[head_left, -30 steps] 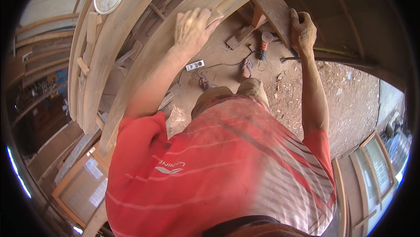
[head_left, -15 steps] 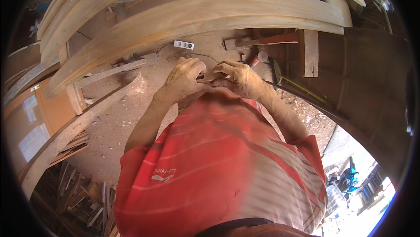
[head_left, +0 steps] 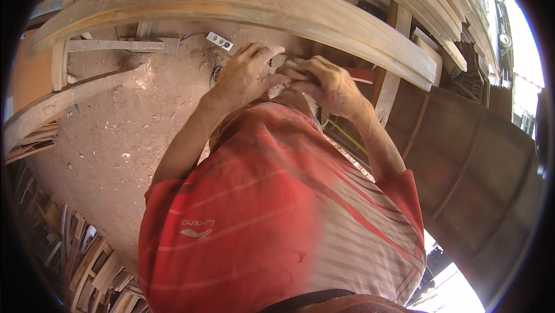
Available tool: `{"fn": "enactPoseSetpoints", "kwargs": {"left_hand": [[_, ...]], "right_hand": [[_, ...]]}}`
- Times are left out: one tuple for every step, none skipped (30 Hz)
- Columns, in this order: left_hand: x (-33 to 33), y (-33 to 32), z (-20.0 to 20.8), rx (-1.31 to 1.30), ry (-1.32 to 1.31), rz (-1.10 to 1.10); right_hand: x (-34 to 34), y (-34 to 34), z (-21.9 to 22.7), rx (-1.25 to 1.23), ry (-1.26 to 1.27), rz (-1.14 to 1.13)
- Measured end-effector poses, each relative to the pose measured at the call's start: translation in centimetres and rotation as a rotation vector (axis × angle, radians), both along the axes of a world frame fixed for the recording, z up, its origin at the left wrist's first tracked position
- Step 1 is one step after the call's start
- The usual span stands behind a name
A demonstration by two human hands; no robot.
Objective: The person sands long curved wooden beams using a power sander and a small piece of sandpaper by hand.
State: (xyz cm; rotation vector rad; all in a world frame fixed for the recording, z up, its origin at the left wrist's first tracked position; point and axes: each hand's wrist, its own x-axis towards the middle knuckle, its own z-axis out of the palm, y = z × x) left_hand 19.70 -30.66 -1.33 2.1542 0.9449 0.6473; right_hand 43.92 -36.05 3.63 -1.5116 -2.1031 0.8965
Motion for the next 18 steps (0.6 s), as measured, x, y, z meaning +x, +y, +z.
{"fn": "enactPoseSetpoints", "kwargs": {"left_hand": [[1.0, -0.6, -1.3, 0.246, 0.02, 0.083], [2.1, -0.8, -2.5, 0.294, 0.05, 0.081], [3.6, -0.9, -3.5, 0.335, 0.079, 0.077], [4.8, -0.8, -4.1, 0.381, 0.107, 0.073], [5.8, -0.9, -4.7, 0.367, 0.136, 0.115], [6.8, -1.0, -5.2, 0.354, 0.159, 0.146], [7.4, -0.9, -5.6, 0.344, 0.186, 0.178], [7.4, -0.9, -5.9, 0.347, 0.211, 0.187], [7.0, -0.7, -6.4, 0.35, 0.235, 0.196], [6.4, -0.6, -6.5, 0.352, 0.259, 0.206], [5.8, -0.6, -6.7, 0.359, 0.261, 0.253], [4.9, -0.9, -6.7, 0.364, 0.272, 0.296], [4.0, -1.0, -6.8, 0.368, 0.285, 0.341], [3.3, -1.0, -6.9, 0.359, 0.303, 0.397], [2.6, -0.8, -6.8, 0.355, 0.335, 0.418], [2.1, -0.5, -6.4, 0.351, 0.361, 0.432], [1.9, -0.4, -6.0, 0.344, 0.385, 0.444], [2.0, -0.6, -5.7, 0.33, 0.382, 0.454]], "right_hand": [[1.6, -0.1, 0.0, 0.067, -0.035, -0.034], [3.4, 0.1, -0.4, 0.103, -0.064, -0.093], [5.6, 0.2, -1.0, 0.136, -0.095, -0.153], [7.5, 0.4, -0.8, 0.168, -0.148, -0.226], [9.3, 0.8, -0.7, 0.202, -0.2, -0.298], [11.2, 0.9, -0.8, 0.248, -0.261, -0.279], [13.0, 1.2, -1.3, 0.297, -0.317, -0.26], [14.3, 1.3, -1.9, 0.347, -0.371, -0.238], [15.3, 1.2, -2.6, 0.34, -0.358, -0.2], [15.9, 1.3, -3.2, 0.334, -0.345, -0.16], [16.4, 1.5, -3.7, 0.328, -0.33, -0.117], [15.7, 1.6, -4.0, 0.362, -0.314, -0.057], [14.8, 2.3, -4.6, 0.398, -0.316, -0.026], [13.8, 3.4, -5.3, 0.435, -0.317, 0.006], [12.5, 4.4, -6.1, 0.469, -0.318, 0.03], [10.6, 5.9, -7.1, 0.511, -0.303, 0.056], [8.2, 7.5, -8.0, 0.549, -0.292, 0.083], [4.5, 8.9, -8.3, 0.555, -0.289, 0.082]]}}
